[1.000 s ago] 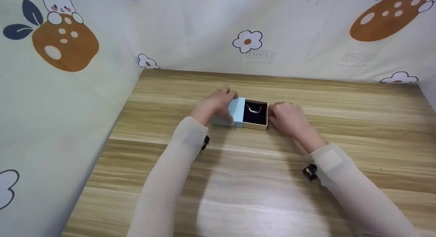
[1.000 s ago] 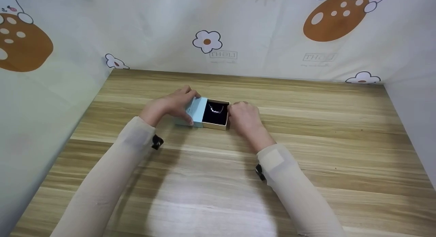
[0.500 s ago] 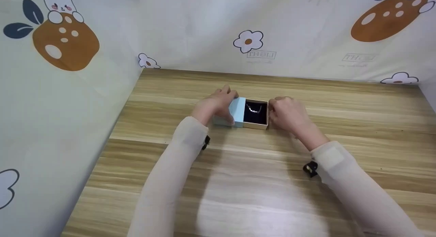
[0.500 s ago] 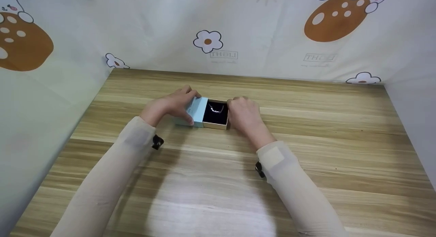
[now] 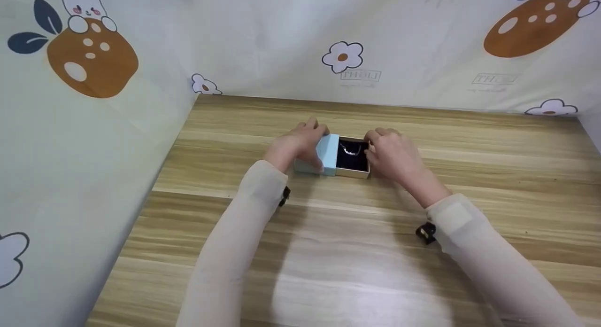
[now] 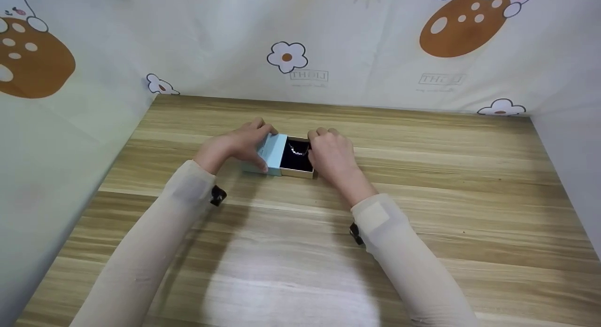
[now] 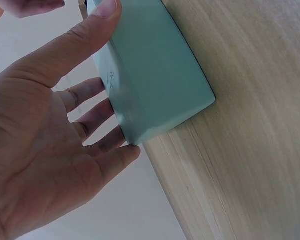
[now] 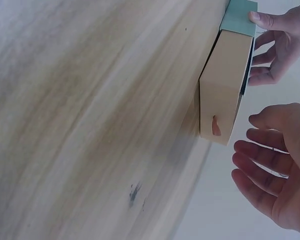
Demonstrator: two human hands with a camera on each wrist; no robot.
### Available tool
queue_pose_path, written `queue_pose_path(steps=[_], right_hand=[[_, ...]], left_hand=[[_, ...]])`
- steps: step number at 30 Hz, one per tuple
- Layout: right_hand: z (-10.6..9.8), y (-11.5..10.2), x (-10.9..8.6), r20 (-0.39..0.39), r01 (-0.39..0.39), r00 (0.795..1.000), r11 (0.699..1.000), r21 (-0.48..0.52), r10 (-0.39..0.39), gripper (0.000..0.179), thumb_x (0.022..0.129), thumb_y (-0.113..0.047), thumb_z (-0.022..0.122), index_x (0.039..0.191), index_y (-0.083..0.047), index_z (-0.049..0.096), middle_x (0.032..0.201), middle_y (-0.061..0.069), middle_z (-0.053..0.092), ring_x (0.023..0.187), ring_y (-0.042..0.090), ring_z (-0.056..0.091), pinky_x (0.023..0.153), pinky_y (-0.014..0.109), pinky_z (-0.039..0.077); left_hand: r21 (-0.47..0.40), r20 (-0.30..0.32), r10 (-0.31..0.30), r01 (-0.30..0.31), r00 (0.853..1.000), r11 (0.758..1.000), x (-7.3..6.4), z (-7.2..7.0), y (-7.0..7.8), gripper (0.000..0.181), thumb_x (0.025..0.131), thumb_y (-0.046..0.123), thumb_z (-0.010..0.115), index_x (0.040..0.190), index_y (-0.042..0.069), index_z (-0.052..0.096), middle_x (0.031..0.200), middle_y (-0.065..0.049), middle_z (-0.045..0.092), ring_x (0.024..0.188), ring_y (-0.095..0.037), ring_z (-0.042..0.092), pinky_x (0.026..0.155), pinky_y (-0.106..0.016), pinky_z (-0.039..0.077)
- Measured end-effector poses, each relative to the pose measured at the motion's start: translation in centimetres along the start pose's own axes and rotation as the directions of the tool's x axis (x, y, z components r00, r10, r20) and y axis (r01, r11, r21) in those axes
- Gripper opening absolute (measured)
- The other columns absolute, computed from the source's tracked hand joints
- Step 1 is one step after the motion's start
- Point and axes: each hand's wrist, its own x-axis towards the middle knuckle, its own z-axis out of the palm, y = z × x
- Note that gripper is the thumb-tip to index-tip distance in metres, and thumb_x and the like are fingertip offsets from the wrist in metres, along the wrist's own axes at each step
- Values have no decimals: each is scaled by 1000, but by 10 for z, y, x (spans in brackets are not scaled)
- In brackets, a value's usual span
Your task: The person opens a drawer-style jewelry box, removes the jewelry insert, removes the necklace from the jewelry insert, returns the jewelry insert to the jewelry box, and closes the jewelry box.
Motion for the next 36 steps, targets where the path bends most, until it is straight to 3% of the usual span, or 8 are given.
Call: queue_pose_path(steps=[6,18,26,36], right_hand=[[3,-4,2,-2,8,1000,1000,29,-8,26,87,-15,71,109,-1,68,101,15,70,93,36,66,75,50,56],[8,-12,6,123,23,992,995,92,-35,39,90,-25,74,118,0,65,114,16,66,106,34,64,88,51,54],[10,-18,11,240,22,970,999,45,-32,45,90,-20,74,125,5,61,122,22,63,112,38,62,93,52,53],[15,-22,19,264,32,964,999,-30,-23,54,85,-21,79,128,5,59,116,22,65,108,38,61,93,52,50]], left_hand=[[-3,-1,-5,5,1000,1000,1,0,0,88,78,30,86,149,18,36,152,-9,28,135,-28,35,111,-48,40],[-8,-7,16,-16,1000,1000,4,2,-2,87,76,29,87,146,17,36,141,-8,33,129,-27,36,110,-45,40],[-7,-8,7,-7,1000,1000,3,1,-2,86,76,30,87,146,18,37,144,-7,31,129,-27,36,109,-46,41],[-15,-14,9,-9,1000,1000,1,1,-2,85,77,29,86,146,19,37,143,-7,32,129,-27,37,110,-46,41]])
